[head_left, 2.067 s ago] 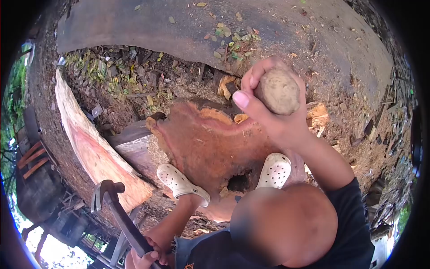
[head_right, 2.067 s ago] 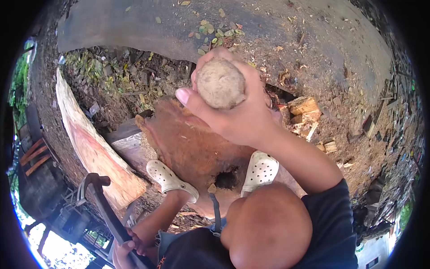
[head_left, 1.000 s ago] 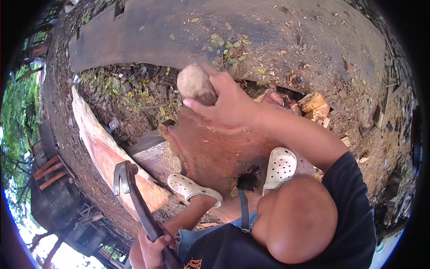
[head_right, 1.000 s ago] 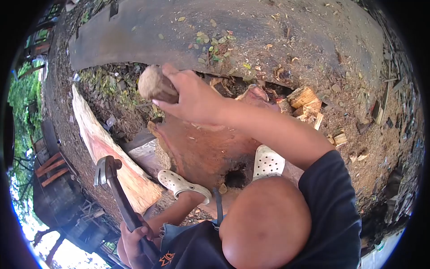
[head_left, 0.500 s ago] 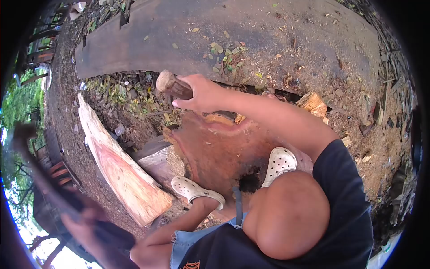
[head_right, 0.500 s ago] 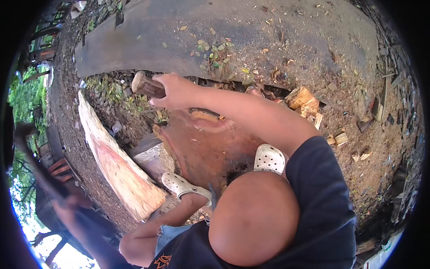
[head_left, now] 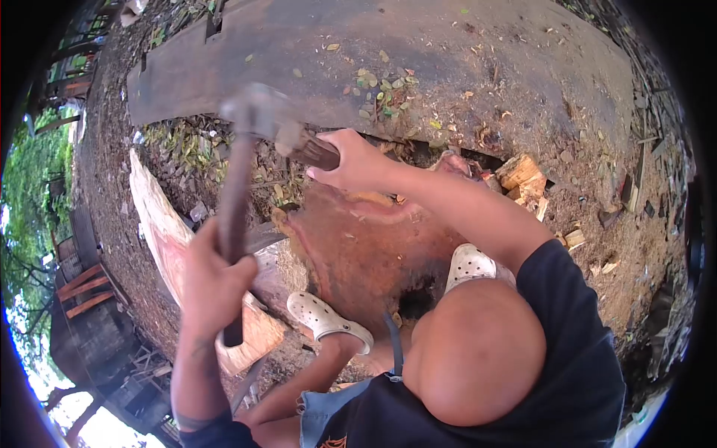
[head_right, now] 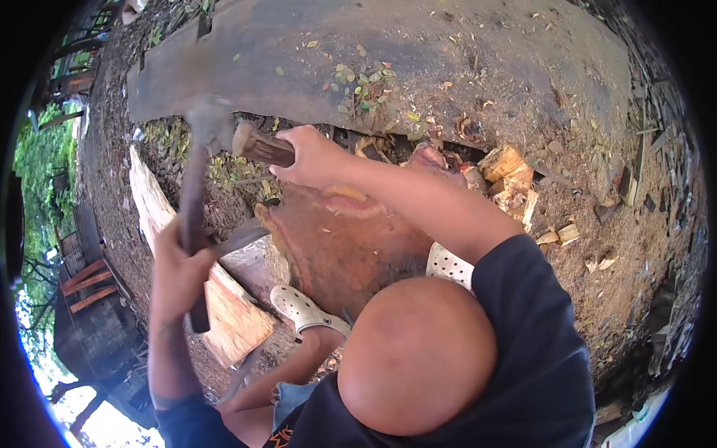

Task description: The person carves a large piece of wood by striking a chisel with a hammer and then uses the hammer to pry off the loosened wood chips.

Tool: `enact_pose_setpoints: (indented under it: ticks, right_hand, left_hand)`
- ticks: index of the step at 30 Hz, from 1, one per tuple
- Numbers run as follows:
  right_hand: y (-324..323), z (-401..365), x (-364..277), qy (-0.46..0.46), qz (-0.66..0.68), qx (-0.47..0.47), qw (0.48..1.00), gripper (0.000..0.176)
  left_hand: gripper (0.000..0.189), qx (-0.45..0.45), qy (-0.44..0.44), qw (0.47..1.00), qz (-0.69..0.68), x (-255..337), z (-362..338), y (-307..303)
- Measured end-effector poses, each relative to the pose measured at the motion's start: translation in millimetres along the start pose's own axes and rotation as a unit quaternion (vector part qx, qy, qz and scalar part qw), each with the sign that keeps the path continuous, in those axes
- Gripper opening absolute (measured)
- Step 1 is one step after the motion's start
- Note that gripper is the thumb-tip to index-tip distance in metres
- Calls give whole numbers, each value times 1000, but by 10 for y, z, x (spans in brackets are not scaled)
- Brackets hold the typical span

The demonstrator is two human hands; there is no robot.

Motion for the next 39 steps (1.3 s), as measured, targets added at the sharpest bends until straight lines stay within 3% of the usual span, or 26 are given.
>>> enact_pose_setpoints:
  ticks: [3,4,5,6,8,10,11,12,14,16,17,18,19,20,21,22,25,26,27,29,31,32,35,37,39]
  right_hand:
    - [-19,2,43,7,-12,7,1000,44]
    - [-19,6,78,6,-19,14,1000,48]
    - [14,-18,136,3,-32,23,999,50]
    - [38,-18,197,-4,-46,31,998,53]
    - [40,6,218,-9,-54,33,998,56]
    - [31,-22,201,3,-36,26,999,57]
    - [32,-29,192,-4,-28,29,999,52]
    - [3,-22,153,9,-13,15,1000,49]
    - [-36,-71,50,41,16,-15,999,43]
    - [-69,-51,123,25,18,-1,1000,33]
    - [-51,-42,189,21,23,8,999,29]
    - [-10,-57,211,-9,18,15,1000,29]
    - [-53,-17,217,-43,8,31,999,29]
    - [-56,-27,227,-70,1,42,997,28]
    - [-10,-83,237,-39,5,25,999,29]
    - [-29,-82,207,-12,5,8,1000,29]
    - [-72,-43,148,-12,4,13,1000,29]
    - [-66,-55,158,-21,6,24,999,29]
    - [-42,-80,175,-20,12,22,999,29]
    - [-68,-77,162,-27,18,29,999,29]
    - [-49,-29,293,-14,17,47,999,31]
    - [-9,-19,318,-9,15,43,999,32]
    - [17,-130,242,-1,-4,49,999,32]
    - [-19,-73,241,-56,9,86,995,32]
    - [26,-87,275,-25,-10,59,998,32]
  left_hand:
    - [27,177,-18,984,21,192,-139,-611]
    - [28,272,41,961,-11,229,-187,-837]
    - [29,240,74,960,-124,180,-205,-1159]
    - [28,286,112,924,-229,173,-232,-1378]
    - [19,259,272,847,-377,185,-169,-1624]
    - [20,391,177,850,-305,224,-129,-1217]
    - [11,441,160,875,-125,307,-132,-695]
    - [15,328,153,931,37,-111,-118,-200]
    - [22,131,72,982,119,-360,-145,191]
    - [27,-8,-51,997,-51,-70,-93,178]
    - [26,5,-90,995,-51,39,-91,-52]
    - [23,73,-5,997,40,-50,-110,-257]
    - [23,117,7,991,64,67,-147,-581]
    - [24,239,8,934,265,76,-216,-946]
    - [26,249,32,967,52,257,-290,-1269]
    - [24,276,166,928,-188,73,-341,-1625]
    - [22,347,274,877,-190,266,-230,-2305]
    - [21,415,254,874,-10,154,-237,-2083]
    - [21,483,203,836,164,170,-211,-1730]
    - [20,359,130,888,256,36,-103,-526]
    - [25,116,71,990,31,21,-100,296]
    - [28,-5,29,996,-88,25,-173,479]
    - [36,62,-68,992,91,381,-245,-322]
    - [34,299,-2,916,267,-89,-364,-1091]
    - [28,344,168,922,54,73,-466,-1748]
Point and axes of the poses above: each hand's wrist, its own z-axis towards the middle knuckle, its own y-axis out of the palm, x = y × z, the point moved 2 cm from there along z, towards the middle knuckle, and after that the axes turned 9 degrees about y, right-handed, at the moved point
